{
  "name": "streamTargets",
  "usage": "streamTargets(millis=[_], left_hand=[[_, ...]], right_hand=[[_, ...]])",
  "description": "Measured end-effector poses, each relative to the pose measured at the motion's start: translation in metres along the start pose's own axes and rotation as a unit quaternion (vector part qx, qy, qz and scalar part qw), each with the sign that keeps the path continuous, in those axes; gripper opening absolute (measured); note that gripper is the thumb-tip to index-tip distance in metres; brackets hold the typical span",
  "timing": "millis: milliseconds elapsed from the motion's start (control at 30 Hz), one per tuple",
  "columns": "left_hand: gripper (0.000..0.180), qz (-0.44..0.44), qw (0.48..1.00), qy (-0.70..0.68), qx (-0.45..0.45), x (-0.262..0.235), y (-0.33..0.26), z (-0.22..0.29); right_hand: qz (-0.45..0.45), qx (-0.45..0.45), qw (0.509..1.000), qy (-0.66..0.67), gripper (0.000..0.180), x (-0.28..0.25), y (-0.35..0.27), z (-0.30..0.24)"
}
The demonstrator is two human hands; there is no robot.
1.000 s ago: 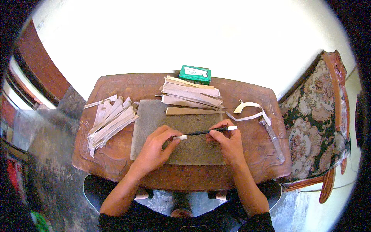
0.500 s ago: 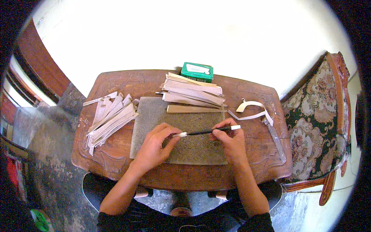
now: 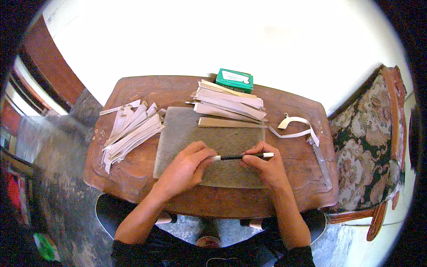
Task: The person marks a strip of paper with a pen and then uses a hammer to press or crease the marked area. They repeat this process on multiple paper strips, handling them one at a time on a wooden table.
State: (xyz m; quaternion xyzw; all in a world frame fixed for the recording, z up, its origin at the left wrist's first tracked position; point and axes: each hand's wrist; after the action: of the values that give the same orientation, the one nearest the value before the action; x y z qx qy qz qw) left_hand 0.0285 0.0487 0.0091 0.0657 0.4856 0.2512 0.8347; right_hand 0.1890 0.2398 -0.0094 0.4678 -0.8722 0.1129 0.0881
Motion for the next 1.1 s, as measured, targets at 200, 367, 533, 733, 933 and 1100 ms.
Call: streamTargets(millis=[200, 367, 533, 733, 933, 1100], left_hand=[[0.018, -0.005, 0.999, 0.024, 0.021, -0.002, -0.001, -0.004], [0.015, -0.005, 1.000, 0.002, 0.015, 0.002, -0.003, -0.002], [0.012, -0.003, 1.000, -0.024, 0.008, 0.007, -0.007, -0.006], [0.010, 0.005, 0.999, -0.040, 0.027, -0.027, 0.013, -0.016], [0.008, 0.013, 1.000, -0.027, -0.003, -0.035, 0.022, -0.032], [0.012, 0.031, 0.998, -0.037, -0.033, -0.028, 0.035, -0.045]], right_hand=[[-0.014, 0.018, 1.000, -0.006, 0.013, 0.003, -0.002, 0.006], [-0.006, 0.031, 0.999, -0.021, 0.013, 0.000, -0.005, 0.011], [-0.016, 0.031, 0.999, -0.011, 0.013, 0.006, -0.008, 0.003], [-0.009, -0.044, 0.994, -0.104, 0.016, 0.013, -0.007, -0.027], [0.008, -0.129, 0.956, -0.264, 0.020, 0.009, 0.001, -0.023], [-0.013, -0.235, 0.914, -0.330, 0.019, 0.006, 0.026, -0.030]])
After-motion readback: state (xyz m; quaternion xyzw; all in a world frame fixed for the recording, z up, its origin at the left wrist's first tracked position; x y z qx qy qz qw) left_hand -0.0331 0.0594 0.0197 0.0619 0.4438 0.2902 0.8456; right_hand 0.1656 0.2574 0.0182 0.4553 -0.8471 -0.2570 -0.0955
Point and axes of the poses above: each hand's wrist, its own y-axis towards the middle knuckle, its own x-axis out of the palm, z = x × y, and after that the axes turned 13 degrees about y, right-handed
